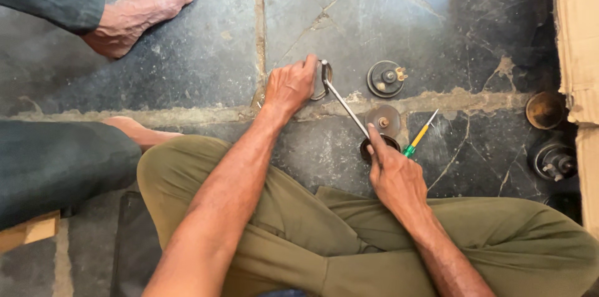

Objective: The person sits on a tiled floor and uses a hammer to repeatedly tap a small metal ring held in their left hand. They occasionally pause to adjust the ring or look at nearby metal components and tools. The task involves shaping or adjusting the metal ring through manual hammering.

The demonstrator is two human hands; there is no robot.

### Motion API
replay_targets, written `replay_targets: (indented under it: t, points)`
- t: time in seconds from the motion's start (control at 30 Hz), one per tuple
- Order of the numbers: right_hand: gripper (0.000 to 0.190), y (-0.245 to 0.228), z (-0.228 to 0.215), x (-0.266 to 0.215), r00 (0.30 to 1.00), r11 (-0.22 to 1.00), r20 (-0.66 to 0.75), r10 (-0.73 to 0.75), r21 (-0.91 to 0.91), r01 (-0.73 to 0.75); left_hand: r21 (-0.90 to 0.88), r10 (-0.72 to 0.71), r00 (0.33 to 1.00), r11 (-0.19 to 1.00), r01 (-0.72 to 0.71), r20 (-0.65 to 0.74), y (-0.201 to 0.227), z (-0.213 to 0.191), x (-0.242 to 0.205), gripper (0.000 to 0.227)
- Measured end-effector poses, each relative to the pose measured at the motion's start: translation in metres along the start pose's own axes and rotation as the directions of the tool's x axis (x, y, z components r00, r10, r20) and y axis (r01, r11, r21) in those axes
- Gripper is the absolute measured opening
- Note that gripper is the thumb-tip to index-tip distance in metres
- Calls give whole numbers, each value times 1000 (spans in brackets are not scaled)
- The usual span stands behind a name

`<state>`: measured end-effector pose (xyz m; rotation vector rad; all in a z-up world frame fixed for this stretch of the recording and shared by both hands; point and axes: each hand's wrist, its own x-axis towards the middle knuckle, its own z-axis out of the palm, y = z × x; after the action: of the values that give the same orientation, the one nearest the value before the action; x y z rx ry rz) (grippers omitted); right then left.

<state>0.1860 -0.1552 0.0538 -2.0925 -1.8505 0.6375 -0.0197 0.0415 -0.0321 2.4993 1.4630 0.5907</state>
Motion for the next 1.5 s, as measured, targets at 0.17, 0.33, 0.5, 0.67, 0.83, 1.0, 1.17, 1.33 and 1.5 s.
replay_targets:
  t: [0.17, 0.33, 0.5, 0.67, 0.83, 1.0, 1.17, 1.33, 1.5]
  points:
    - [49, 2, -2, 1, 1000, 1000, -20, -24, -7, 24, -13, -63, 998, 998, 63, 20, 4, -4, 0, 20]
    - [47, -4, -3, 1, 999, 999, -33, -41, -25, 40, 73, -66, 996, 995, 62, 64, -4, 2, -7, 13]
    - [46, -3, -7, -10, 985, 997, -149, -81, -20, 79, 83, 27, 999, 996, -28, 23, -5, 19, -12, 20]
    - [48, -3, -6, -14, 920, 969, -352, -172, 106, 221, 105, 53, 999, 993, -54, 7, -10, 15, -12, 28]
    - [51, -1, -3, -1, 999, 1000, -41, -13, -14, 13, 101, 50, 999, 994, -50, 6, -5, 11, -6, 27]
    - [46, -1, -9, -17, 914, 965, -376, -150, 147, 219, 93, 49, 999, 994, -50, 18, -8, 14, -13, 25]
    - [50, -8, -7, -9, 988, 995, -130, -82, 51, 89, 89, 48, 999, 995, -49, 7, -8, 15, -12, 28]
    - [51, -8, -8, -9, 987, 995, -144, -73, 52, 81, 87, 27, 999, 996, -28, 17, -9, 16, -10, 24]
    - [46, -4, -7, -14, 874, 934, -431, -223, 162, 318, 88, -31, 998, 996, 25, 63, -14, 19, -15, 18]
